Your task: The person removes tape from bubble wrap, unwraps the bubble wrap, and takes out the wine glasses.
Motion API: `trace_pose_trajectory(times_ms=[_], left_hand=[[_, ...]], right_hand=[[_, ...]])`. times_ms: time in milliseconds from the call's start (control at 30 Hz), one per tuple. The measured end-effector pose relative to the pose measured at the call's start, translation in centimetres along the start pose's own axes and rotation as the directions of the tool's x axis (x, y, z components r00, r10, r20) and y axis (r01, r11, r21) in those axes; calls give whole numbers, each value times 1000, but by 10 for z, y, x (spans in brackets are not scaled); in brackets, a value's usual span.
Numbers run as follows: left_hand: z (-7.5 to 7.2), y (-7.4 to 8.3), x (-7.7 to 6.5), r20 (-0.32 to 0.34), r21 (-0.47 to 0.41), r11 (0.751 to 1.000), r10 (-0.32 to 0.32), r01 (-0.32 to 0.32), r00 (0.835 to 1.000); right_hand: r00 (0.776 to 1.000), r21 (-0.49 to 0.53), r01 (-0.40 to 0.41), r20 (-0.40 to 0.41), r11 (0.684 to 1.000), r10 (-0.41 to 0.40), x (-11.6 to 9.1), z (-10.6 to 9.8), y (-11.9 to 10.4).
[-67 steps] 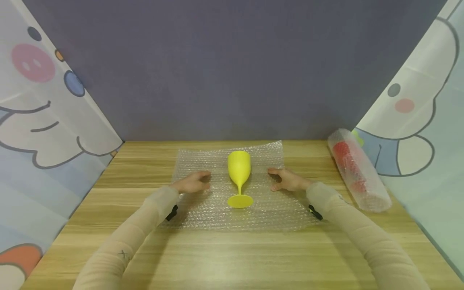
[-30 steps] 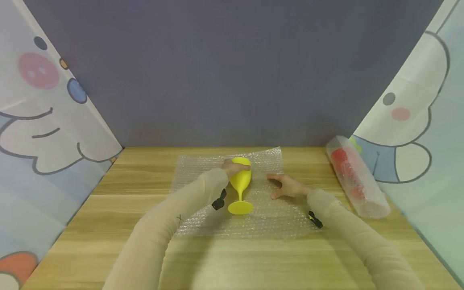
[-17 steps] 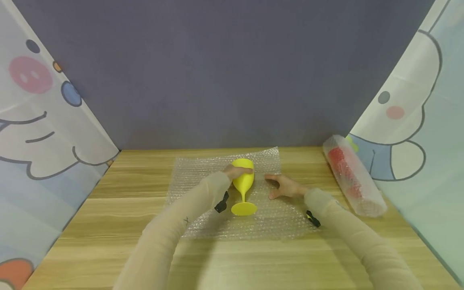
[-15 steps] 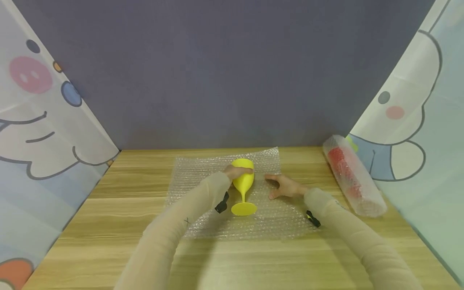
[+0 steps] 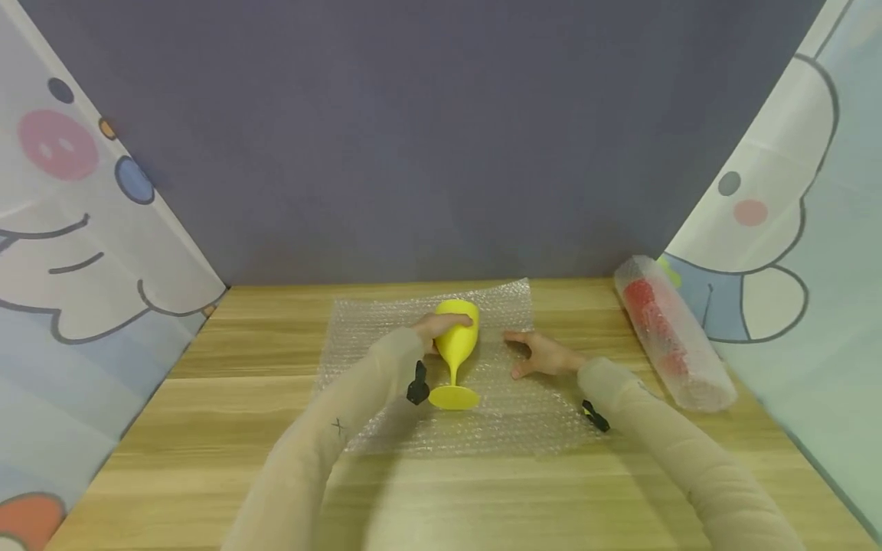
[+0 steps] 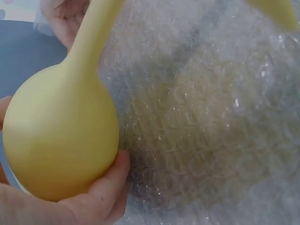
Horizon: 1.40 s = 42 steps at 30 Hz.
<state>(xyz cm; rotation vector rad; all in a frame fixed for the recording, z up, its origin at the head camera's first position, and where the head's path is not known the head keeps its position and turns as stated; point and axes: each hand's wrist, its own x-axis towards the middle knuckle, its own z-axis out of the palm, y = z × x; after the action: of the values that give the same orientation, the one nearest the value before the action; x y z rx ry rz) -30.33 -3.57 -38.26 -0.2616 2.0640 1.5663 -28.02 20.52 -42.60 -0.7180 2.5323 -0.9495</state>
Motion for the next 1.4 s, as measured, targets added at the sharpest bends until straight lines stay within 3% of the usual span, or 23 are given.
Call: trace_pose_trajectory(times_ms=[300,700,1000,1233,1400], left_hand=[[-7,-1,-1,88,-121,992,-22,32,996],[-21,-5,-9,152,-221,975,59,-24,987],[-32,-16,-6,211,-165,980,144,-110,967],[-30,-9,-30,147,-136,982,149,-129,978],[-32,-13,-34,175,-136,972,214,-192,961]], right_hand=[[1000,14,6,6,1000,-6,0,1,-1],[1000,-26,-19,16,999,19,-1,-5,-5],[1000,-24,-1,21,1000,2,-1,-3,-5],[1000,-47,8,15,999,-8,-1,-3,-3],[1000,-43,10,6,999,-9,1,-3,-2]])
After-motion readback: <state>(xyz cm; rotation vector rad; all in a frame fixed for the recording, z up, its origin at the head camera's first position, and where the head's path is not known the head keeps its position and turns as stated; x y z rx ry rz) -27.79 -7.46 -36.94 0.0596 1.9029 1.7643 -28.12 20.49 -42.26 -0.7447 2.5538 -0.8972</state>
